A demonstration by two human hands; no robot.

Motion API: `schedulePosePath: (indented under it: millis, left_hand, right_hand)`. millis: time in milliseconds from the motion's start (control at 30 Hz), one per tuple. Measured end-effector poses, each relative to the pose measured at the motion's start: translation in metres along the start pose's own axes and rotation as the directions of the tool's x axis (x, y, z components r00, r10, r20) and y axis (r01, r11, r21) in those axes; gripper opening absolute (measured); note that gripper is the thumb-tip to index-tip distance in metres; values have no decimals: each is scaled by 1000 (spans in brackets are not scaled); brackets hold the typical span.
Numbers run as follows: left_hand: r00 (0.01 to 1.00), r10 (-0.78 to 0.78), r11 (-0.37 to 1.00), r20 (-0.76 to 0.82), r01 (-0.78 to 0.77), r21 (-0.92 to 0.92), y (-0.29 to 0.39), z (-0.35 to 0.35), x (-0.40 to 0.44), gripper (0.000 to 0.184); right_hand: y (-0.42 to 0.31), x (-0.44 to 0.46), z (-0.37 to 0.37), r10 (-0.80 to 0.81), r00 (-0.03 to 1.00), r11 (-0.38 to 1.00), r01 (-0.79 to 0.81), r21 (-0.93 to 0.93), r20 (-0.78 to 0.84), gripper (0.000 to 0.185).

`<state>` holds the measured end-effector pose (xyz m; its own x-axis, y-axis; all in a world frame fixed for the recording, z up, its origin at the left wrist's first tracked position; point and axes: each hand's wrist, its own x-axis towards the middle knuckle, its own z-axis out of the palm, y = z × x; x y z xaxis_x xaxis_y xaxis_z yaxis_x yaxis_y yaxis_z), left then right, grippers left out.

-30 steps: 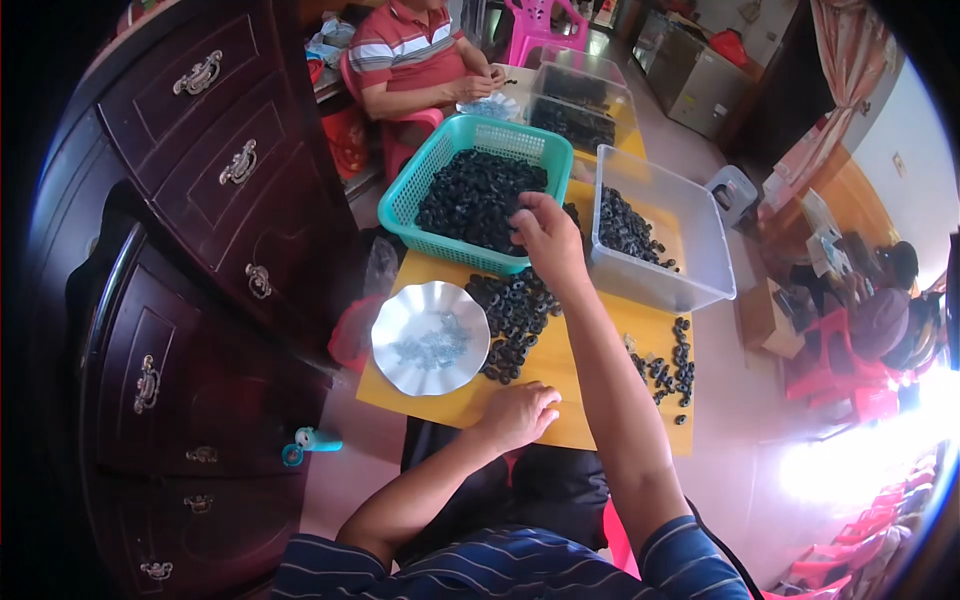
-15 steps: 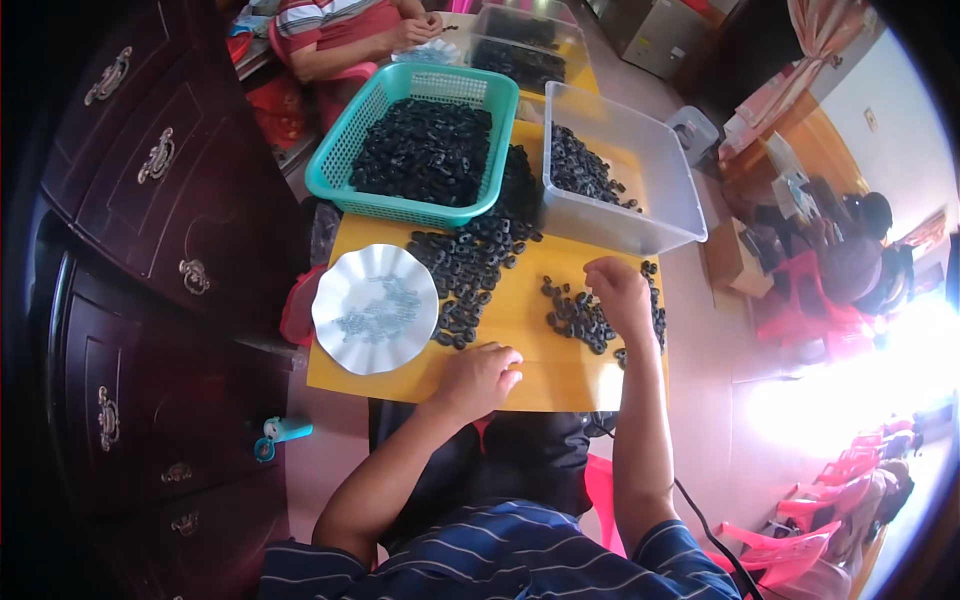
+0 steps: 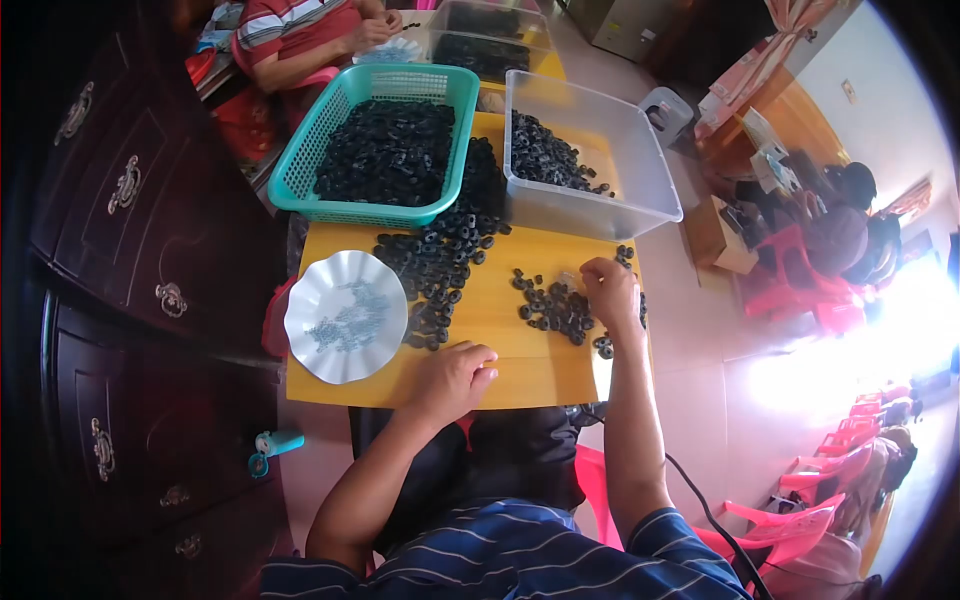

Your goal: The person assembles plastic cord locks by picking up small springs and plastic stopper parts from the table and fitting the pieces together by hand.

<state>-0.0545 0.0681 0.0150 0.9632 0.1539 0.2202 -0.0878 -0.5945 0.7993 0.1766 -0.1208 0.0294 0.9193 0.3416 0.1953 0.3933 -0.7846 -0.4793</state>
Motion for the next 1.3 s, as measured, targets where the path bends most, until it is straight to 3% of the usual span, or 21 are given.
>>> schedulePosePath:
  millis: [167, 400, 600, 867, 1033, 1100, 1200, 1300]
  left_hand:
    - [1000, 22, 999, -16, -22, 30, -2, 2, 0, 14]
    - [1000, 15, 998, -10, -15, 53, 0, 1, 1, 14]
    - [1000, 3, 999, -8, -3, 51, 0, -1, 2, 14]
    - [1000, 14, 998, -13, -13, 65, -2, -1, 1, 14]
    - [1000, 18, 999, -21, -18, 37, -2, -1, 0, 14]
    - [1000, 15, 999, -21, -14, 41, -3, 0, 0, 14]
    - [1000, 14, 999, -22, -13, 42, -4, 1, 0, 14]
    - [1000, 10, 999, -22, -9, 43, -2, -1, 0, 14]
  right_hand:
    - [-4, -4, -7, 42, 991, 999, -41, -15, 126, 16]
    - [1, 5, 3, -40, 998, 999, 42, -20, 57, 19]
    - [-6, 13, 6, -73, 987, 997, 68, 38, 145, 15]
    - [-13, 14, 12, -57, 987, 985, 81, -155, 149, 13]
    - [-26, 9, 10, -114, 992, 989, 119, -89, 53, 12]
    - [-42, 5, 8, -168, 986, 985, 167, 41, 15, 11]
    - [-56, -2, 22, -252, 966, 964, 245, 107, 60, 11]
    - [-74, -11, 25, -227, 965, 974, 225, 29, 129, 14]
